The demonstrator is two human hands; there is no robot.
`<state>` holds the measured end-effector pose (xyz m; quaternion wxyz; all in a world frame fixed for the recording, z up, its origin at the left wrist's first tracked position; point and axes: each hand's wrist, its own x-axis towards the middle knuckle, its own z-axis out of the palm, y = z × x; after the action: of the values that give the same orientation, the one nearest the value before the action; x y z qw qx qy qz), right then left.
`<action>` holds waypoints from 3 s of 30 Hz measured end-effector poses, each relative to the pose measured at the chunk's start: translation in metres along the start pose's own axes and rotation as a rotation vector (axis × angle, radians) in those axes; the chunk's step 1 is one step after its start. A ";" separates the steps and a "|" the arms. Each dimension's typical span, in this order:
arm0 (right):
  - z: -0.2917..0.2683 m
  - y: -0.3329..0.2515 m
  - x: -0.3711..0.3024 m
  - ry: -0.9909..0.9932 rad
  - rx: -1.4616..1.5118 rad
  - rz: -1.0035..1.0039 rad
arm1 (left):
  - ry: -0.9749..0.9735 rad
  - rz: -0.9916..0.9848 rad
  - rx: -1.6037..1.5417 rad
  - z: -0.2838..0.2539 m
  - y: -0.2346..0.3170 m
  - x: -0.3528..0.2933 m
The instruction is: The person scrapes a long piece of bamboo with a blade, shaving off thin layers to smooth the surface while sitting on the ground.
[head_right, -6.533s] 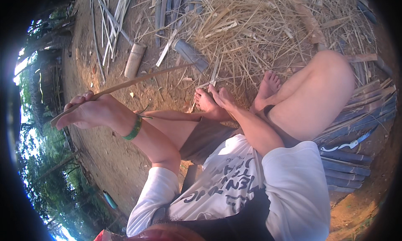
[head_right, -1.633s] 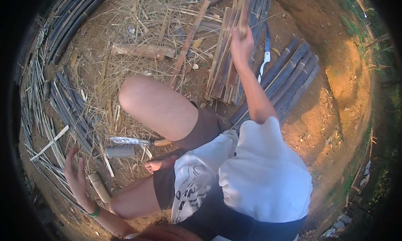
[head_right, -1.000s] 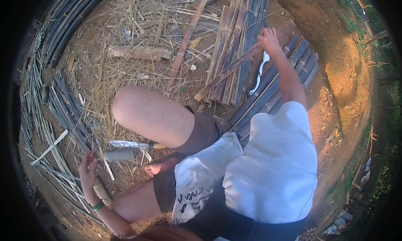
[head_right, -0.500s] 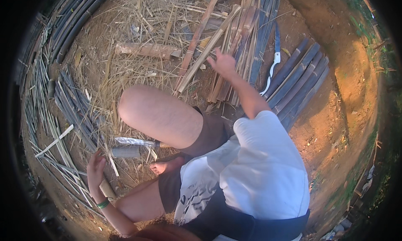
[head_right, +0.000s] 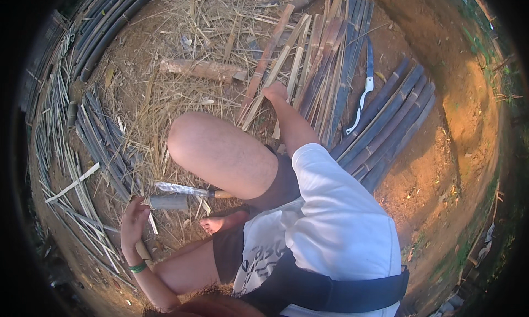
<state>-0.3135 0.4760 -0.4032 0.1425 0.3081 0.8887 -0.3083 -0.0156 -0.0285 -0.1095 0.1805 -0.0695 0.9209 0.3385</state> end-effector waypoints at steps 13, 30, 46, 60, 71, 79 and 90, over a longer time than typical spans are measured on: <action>-0.022 0.029 0.021 0.496 0.455 -0.191 | -0.063 -0.027 -0.090 0.003 -0.010 -0.005; -0.093 0.142 0.007 0.472 0.426 -0.158 | -0.071 -0.038 -0.121 0.004 -0.023 -0.008; -0.091 0.078 -0.036 0.455 -0.125 -0.718 | -0.062 -0.077 -0.152 0.006 -0.030 -0.011; -0.012 0.044 -0.006 0.225 -0.172 -0.181 | -0.055 -0.072 -0.149 0.006 -0.038 -0.019; -0.089 0.086 -0.003 0.089 0.693 -0.174 | -0.062 -0.120 -0.218 0.006 -0.034 -0.018; -0.123 0.086 -0.044 0.060 0.804 -0.067 | -0.093 -0.111 -0.164 0.008 -0.025 -0.012; -0.118 0.111 -0.023 0.449 0.023 -0.149 | -0.115 -0.100 -0.155 0.010 -0.028 -0.010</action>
<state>-0.2332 0.6093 -0.3532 -0.0856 0.3042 0.9148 -0.2516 0.0040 -0.0432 -0.1299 0.2439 -0.1097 0.8753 0.4028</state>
